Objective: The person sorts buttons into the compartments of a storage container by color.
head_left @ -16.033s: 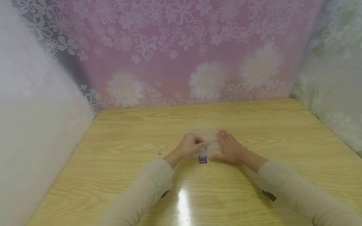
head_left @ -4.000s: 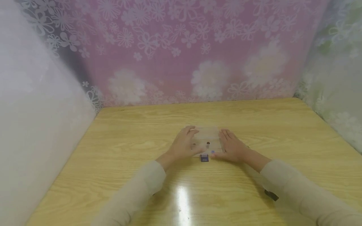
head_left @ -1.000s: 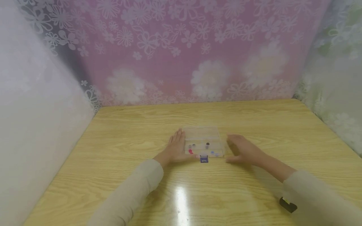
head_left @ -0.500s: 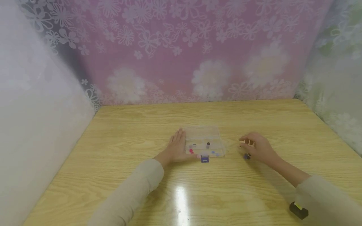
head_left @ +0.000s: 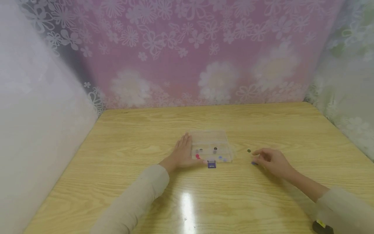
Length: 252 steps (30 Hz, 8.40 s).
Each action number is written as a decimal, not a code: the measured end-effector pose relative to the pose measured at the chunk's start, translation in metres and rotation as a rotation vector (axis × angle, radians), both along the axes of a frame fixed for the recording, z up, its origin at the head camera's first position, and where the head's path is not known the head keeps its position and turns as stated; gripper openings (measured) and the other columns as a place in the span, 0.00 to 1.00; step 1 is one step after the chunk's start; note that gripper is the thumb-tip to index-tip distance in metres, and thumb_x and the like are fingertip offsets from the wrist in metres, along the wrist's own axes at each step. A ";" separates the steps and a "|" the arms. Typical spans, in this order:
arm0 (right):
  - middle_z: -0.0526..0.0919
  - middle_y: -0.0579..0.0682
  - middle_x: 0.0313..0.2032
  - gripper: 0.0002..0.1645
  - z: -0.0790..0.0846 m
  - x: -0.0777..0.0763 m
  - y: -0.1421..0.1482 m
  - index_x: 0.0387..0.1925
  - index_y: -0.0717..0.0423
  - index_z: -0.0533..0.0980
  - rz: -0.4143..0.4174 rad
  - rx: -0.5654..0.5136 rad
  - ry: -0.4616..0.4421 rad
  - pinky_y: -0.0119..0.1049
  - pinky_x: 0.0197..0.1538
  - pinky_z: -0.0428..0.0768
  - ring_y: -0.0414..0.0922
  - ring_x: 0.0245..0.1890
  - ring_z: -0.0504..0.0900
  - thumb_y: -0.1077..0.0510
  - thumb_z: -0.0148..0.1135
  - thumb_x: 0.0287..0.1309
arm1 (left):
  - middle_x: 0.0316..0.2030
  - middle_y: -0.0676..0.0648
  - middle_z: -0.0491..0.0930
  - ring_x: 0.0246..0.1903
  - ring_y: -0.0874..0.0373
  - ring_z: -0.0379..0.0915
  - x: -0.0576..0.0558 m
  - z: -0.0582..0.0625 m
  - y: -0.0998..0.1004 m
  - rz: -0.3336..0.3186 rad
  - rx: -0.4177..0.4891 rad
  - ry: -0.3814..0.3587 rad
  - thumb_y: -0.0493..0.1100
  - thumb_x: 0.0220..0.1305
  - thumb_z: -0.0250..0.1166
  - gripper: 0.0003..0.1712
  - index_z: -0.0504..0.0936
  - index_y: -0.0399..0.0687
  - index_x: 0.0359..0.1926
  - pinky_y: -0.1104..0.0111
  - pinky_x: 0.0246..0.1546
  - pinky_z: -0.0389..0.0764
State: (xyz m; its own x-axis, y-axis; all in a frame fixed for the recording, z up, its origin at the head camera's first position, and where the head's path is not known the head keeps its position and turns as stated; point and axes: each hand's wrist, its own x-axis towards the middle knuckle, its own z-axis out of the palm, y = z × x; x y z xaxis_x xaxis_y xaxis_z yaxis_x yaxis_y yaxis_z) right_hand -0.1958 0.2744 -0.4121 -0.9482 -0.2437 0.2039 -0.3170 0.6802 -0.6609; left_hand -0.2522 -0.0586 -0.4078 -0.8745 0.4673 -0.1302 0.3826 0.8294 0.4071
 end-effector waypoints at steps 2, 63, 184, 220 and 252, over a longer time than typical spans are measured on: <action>0.70 0.39 0.17 0.15 -0.003 0.001 0.002 0.42 0.64 0.78 -0.003 0.001 -0.009 0.28 0.19 0.65 0.31 0.16 0.63 0.58 0.63 0.56 | 0.72 0.37 0.29 0.72 0.45 0.25 0.000 0.000 0.000 0.001 -0.003 -0.003 0.73 0.50 0.58 0.67 0.34 0.35 0.71 0.54 0.72 0.36; 0.78 0.44 0.24 0.03 -0.002 -0.001 -0.008 0.29 0.58 0.74 0.072 0.140 0.017 0.26 0.27 0.72 0.28 0.24 0.69 0.63 0.59 0.58 | 0.72 0.38 0.28 0.72 0.46 0.25 -0.001 -0.002 -0.002 -0.008 0.016 -0.011 0.72 0.49 0.59 0.67 0.33 0.37 0.71 0.56 0.72 0.35; 0.84 0.58 0.37 0.10 0.018 -0.019 -0.050 0.36 0.64 0.79 0.027 -0.111 -0.047 0.25 0.37 0.77 0.30 0.34 0.77 0.60 0.58 0.60 | 0.72 0.39 0.26 0.72 0.48 0.24 0.001 -0.003 -0.001 0.002 0.006 -0.029 0.73 0.49 0.58 0.68 0.30 0.37 0.71 0.57 0.72 0.34; 0.82 0.52 0.31 0.08 -0.003 0.014 0.007 0.33 0.59 0.79 -0.187 0.079 0.030 0.26 0.29 0.72 0.25 0.27 0.69 0.57 0.62 0.57 | 0.72 0.37 0.27 0.72 0.45 0.24 -0.002 -0.004 -0.002 -0.012 -0.023 -0.012 0.74 0.50 0.57 0.68 0.30 0.36 0.71 0.56 0.71 0.34; 0.76 0.48 0.26 0.03 -0.016 0.016 -0.002 0.29 0.61 0.79 -0.165 0.056 0.127 0.26 0.23 0.65 0.30 0.22 0.61 0.66 0.66 0.49 | 0.72 0.36 0.29 0.72 0.44 0.25 0.001 0.001 0.000 0.002 -0.018 -0.021 0.72 0.50 0.59 0.68 0.32 0.36 0.71 0.54 0.71 0.34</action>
